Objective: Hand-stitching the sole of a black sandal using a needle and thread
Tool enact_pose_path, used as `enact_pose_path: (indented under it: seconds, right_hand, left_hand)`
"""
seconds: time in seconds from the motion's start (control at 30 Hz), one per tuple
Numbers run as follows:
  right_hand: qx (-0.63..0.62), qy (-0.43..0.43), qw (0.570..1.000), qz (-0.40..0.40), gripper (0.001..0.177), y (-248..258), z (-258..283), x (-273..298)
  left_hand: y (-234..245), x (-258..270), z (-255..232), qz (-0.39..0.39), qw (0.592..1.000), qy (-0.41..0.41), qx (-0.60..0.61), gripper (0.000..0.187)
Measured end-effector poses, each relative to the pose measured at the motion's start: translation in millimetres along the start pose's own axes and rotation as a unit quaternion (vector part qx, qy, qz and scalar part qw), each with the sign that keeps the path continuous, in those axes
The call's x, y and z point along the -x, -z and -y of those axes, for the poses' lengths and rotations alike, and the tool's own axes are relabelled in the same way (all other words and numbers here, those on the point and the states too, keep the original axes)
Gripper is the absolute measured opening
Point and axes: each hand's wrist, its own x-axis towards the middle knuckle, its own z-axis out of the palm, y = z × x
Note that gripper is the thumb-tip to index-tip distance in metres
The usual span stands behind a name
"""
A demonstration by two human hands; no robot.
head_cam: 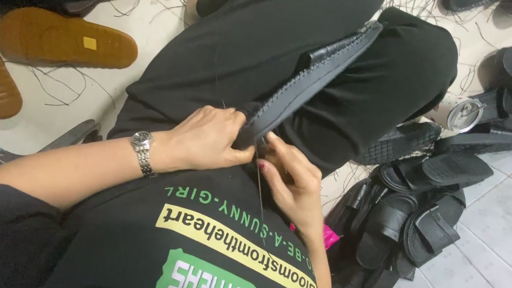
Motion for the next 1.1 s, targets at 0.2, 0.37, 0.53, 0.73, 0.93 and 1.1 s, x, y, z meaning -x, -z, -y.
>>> enact_pose_path:
  seconds: [0.2, 0.37, 0.53, 0.73, 0.93, 1.1]
  right_hand:
    - [0.173, -0.036, 0.976, 0.126, 0.046, 17.2, 39.7, -0.8]
    - [0.107, -0.046, 0.991, 0.067, 0.042, 7.1, 20.0, 0.8]
    - [0.015, -0.076, 0.996, 0.049, 0.033, 5.1, -6.5, 2.7]
    - [-0.006, -0.075, 0.996, 0.051, 0.033, 7.2, -4.3, 1.7]
    - [0.210, -0.063, 0.969, 0.111, 0.037, 19.1, 68.9, -21.2]
    - [0.204, -0.043, 0.973, 0.098, 0.037, 14.8, 35.6, -21.1]
  left_hand:
    - [-12.4, -0.5, -4.6, -0.012, 0.999, -0.028, -0.033, 0.065]
    - [-18.0, -5.0, -0.6, -0.056, 0.996, -0.015, -0.066, 0.066]
    - [-19.3, -5.5, 1.9, -0.051, 0.996, -0.008, -0.076, 0.068]
    - [-19.0, -4.6, 2.1, -0.045, 0.996, -0.003, -0.073, 0.070]
    - [-26.2, -4.1, -1.6, -0.039, 0.994, -0.012, -0.099, 0.064]
    - [-20.8, -5.8, 1.1, -0.052, 0.994, 0.006, -0.098, 0.066]
